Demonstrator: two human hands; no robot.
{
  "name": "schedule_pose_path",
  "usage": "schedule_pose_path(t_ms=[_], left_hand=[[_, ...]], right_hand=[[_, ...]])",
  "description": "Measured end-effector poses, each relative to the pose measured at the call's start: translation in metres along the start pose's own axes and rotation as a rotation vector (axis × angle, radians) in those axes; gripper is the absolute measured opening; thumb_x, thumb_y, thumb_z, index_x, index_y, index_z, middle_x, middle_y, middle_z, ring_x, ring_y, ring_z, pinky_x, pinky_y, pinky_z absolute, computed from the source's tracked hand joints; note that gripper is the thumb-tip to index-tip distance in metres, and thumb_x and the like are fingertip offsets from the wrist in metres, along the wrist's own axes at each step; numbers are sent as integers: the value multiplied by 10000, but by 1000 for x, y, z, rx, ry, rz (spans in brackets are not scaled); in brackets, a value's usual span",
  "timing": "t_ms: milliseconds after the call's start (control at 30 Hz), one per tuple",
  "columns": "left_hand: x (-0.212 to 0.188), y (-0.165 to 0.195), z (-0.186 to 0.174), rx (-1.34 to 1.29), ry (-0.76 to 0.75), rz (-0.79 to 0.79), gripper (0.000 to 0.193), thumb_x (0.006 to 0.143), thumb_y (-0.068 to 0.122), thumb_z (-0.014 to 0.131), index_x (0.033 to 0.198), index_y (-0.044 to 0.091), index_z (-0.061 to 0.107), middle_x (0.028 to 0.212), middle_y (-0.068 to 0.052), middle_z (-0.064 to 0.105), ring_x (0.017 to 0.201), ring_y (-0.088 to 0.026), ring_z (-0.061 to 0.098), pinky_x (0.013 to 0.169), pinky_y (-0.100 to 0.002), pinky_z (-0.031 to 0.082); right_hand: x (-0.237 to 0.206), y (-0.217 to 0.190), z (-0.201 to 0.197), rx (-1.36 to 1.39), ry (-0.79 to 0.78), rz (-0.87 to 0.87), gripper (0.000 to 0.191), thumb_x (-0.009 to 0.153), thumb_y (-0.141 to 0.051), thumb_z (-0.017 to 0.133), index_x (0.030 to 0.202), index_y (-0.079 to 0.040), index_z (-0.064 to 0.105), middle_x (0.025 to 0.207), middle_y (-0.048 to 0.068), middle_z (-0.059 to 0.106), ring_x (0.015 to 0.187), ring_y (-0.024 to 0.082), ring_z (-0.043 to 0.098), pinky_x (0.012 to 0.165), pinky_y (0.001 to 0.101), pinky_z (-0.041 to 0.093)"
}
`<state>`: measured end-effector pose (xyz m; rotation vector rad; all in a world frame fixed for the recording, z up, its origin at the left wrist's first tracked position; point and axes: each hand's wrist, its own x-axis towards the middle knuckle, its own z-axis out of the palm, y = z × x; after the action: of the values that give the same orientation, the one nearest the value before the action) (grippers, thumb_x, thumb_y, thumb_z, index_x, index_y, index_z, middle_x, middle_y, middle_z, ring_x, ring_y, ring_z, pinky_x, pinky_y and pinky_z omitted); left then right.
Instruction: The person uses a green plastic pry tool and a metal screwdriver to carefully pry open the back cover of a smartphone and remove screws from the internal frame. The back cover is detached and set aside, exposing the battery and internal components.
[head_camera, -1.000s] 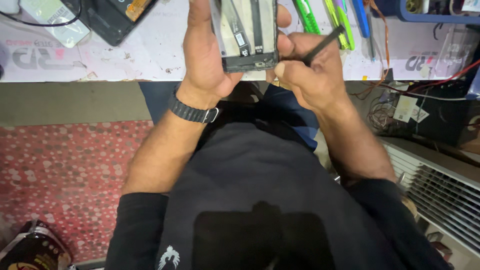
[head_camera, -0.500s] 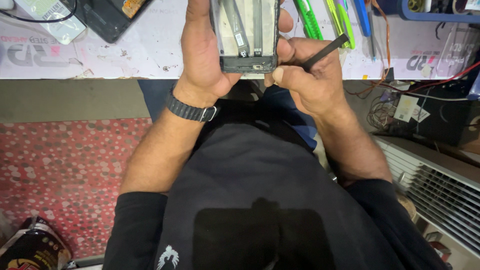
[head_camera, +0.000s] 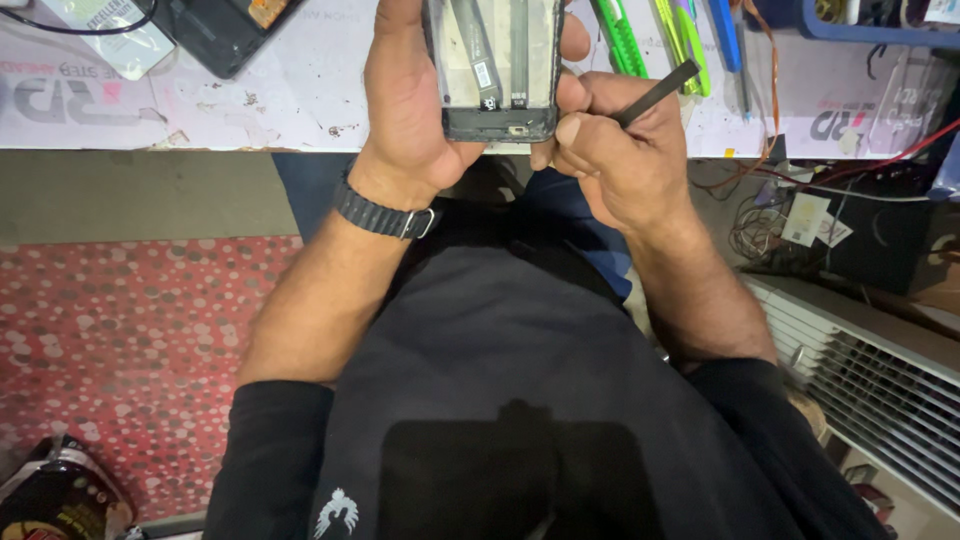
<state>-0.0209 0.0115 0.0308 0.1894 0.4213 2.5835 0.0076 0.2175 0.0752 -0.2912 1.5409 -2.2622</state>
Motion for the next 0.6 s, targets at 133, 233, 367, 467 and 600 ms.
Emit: schedule_pose_path(t_ms=[133,233,367,467,600], left_hand=[[-1,-1,0,78,25,59,894,1065,723,389,1397,-92,551,1252,-297,675,1034,-367,735,886,-465,628],[0,3,3,43,38,81,846,1068,717,398,1374,-56,559,1249,-266,680,1032,-362,737,912,-448,615],[0,5,17,149,87,183,786,1088,682,463,1358,-47,580,1257,-241,682,1067,-333,731,946,-454,616],[2,8,27,191,126,205,652,1112,554,552,1360,-49,574,1267,-230,671,1101,-320,722,963,-471,624],[-2,12,36,250,162,225,517,1117,390,622,1338,-74,578,1231,-236,680,1095,-327,733,936,-494,646]], right_hand=[[-1,-14,12,-75,124,44,103,973,-8,528,1020,36,609,666,-3,496,545,73,442,613,247,476],[-6,-41,8,-274,193,-55,165,1012,-95,483,1072,7,598,825,-3,564,623,96,545,592,231,475],[-15,-80,-19,-882,208,-276,220,1155,-118,527,1095,38,671,957,80,593,828,200,539,744,324,448],[-17,-87,-33,-1008,222,-288,182,1202,-104,607,1147,47,692,975,95,622,832,182,561,731,325,447],[-1,-75,-28,-1180,207,-231,95,1109,-67,682,1156,12,706,905,106,681,756,180,637,687,320,493]])
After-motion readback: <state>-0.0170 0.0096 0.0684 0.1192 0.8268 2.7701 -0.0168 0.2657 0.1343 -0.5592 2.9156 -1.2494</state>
